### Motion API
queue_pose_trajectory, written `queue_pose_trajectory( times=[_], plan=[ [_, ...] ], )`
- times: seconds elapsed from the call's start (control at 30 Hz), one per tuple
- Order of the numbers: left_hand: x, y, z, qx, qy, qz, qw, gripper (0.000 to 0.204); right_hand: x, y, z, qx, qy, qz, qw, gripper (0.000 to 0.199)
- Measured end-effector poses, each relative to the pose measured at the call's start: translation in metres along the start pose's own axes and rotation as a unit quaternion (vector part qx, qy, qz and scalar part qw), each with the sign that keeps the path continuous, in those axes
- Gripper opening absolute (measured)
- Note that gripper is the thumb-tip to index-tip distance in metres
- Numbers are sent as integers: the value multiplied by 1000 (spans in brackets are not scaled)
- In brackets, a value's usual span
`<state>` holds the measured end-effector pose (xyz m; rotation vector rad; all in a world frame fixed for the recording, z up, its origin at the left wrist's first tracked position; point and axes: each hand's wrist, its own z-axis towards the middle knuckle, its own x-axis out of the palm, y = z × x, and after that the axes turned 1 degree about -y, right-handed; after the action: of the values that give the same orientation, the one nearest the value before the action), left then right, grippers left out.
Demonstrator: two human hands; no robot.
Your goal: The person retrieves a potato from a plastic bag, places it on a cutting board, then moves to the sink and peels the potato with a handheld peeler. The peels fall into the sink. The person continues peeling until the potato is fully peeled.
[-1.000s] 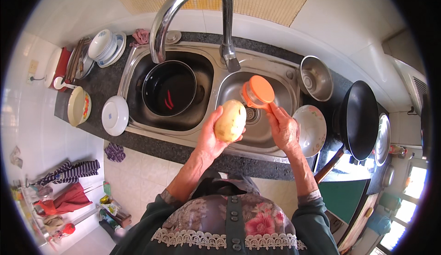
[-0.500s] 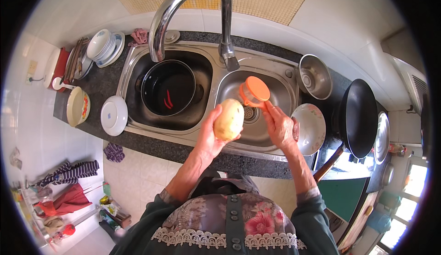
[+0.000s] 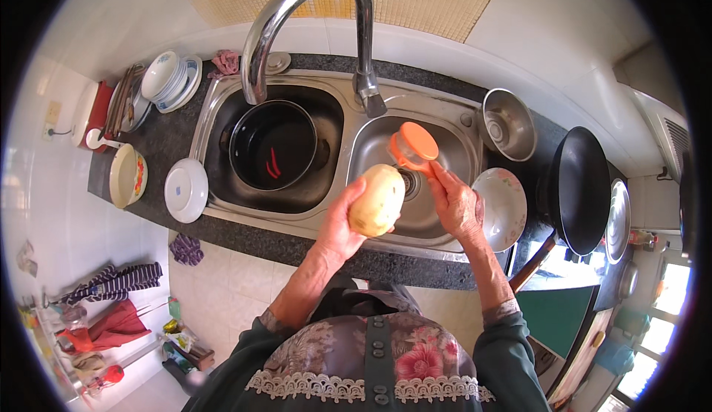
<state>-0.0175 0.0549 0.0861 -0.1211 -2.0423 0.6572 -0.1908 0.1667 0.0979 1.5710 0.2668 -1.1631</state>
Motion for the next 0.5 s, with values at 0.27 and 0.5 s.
queue_pose_trajectory(
  times=[0.27,0.5],
  plan=[
    [-18,2,9,70,-35,43,996,54,-7,11,-22,-84,-20,129,988,34],
    [-2,-1,2,147,39,98,983,55,9,-13,-24,69,11,236,969,32]
  ],
)
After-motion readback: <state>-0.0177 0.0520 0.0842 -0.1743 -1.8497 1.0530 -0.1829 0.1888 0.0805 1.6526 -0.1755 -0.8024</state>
